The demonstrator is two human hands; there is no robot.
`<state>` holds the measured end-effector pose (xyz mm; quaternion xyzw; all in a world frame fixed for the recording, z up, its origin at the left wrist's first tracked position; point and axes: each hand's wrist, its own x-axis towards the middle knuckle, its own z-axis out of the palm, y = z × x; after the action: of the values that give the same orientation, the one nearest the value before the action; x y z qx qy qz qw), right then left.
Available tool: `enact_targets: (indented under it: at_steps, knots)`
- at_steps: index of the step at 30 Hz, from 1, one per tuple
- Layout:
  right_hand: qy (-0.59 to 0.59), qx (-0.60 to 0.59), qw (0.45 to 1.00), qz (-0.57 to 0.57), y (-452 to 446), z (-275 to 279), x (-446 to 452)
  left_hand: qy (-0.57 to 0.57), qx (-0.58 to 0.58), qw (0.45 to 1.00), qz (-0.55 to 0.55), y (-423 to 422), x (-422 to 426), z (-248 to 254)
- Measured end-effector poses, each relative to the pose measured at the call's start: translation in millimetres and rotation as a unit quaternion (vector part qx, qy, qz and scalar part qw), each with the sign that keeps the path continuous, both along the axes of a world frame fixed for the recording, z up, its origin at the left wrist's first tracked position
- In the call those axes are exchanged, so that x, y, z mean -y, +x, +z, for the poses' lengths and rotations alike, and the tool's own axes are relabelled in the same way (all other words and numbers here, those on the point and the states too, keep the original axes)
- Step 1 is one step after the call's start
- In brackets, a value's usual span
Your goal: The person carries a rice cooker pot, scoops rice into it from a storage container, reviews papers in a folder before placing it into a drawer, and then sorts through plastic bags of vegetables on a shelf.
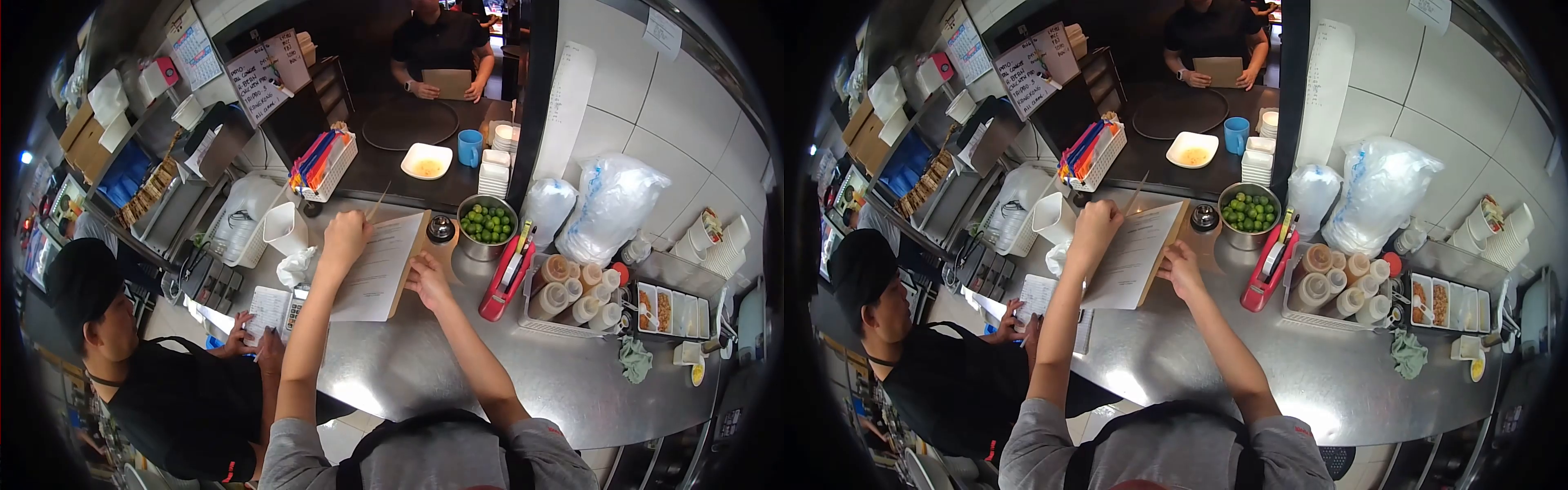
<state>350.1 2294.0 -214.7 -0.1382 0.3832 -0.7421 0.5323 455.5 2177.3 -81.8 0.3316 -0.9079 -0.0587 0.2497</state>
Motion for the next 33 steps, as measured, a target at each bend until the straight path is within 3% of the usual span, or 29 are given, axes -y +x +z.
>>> enact_targets:
  at_steps: [8, 12, 15, 18, 21, 23, 25, 28, 31, 33]
  knots:
    - [-0.035, -0.028, 0.999, -0.012, 15.0, 13.3, 5.4, -0.014, 0.1, 0.994, -0.044, -16.0, -43.3, -30.0]
    - [-0.102, 0.011, 0.995, 0.003, 13.3, 28.2, 0.7, -0.008, 0.1, 0.995, -0.018, -10.4, -63.7, -17.5]
    - [-0.154, 0.114, 0.981, 0.023, 17.0, 52.4, -6.8, -0.086, 0.034, 0.995, -0.032, -2.6, -74.2, -13.3]
    - [-0.179, 0.124, 0.975, 0.036, 20.7, 57.6, -6.2, -0.075, 0.02, 0.997, -0.028, 9.1, -85.3, 0.4]
    - [-0.16, 0.036, 0.986, 0.009, 27.0, 57.1, -8.2, -0.053, 0.005, 0.995, -0.086, 25.5, -90.7, 7.4]
    - [-0.14, -0.011, 0.99, -0.033, 32.9, 64.1, -18.3, -0.007, -0.174, 0.982, -0.078, 45.2, -91.9, 2.8]
    - [-0.143, -0.051, 0.986, -0.073, 34.4, 73.8, -27.7, 0.018, -0.363, 0.932, -0.012, 68.2, -92.7, -7.2]
    - [-0.168, -0.095, 0.976, -0.106, 38.2, 79.7, -45.5, 0.119, -0.622, 0.762, 0.135, 99.0, -107.4, -43.5]
    - [-0.19, -0.149, 0.962, -0.127, 46.4, 95.9, -66.1, 0.458, -0.708, 0.526, 0.11, 122.0, -109.1, -85.1]
    - [-0.203, -0.194, 0.947, -0.154, 64.0, 103.5, -81.8, 0.559, -0.728, 0.396, -0.015, 125.6, -111.0, -91.8]
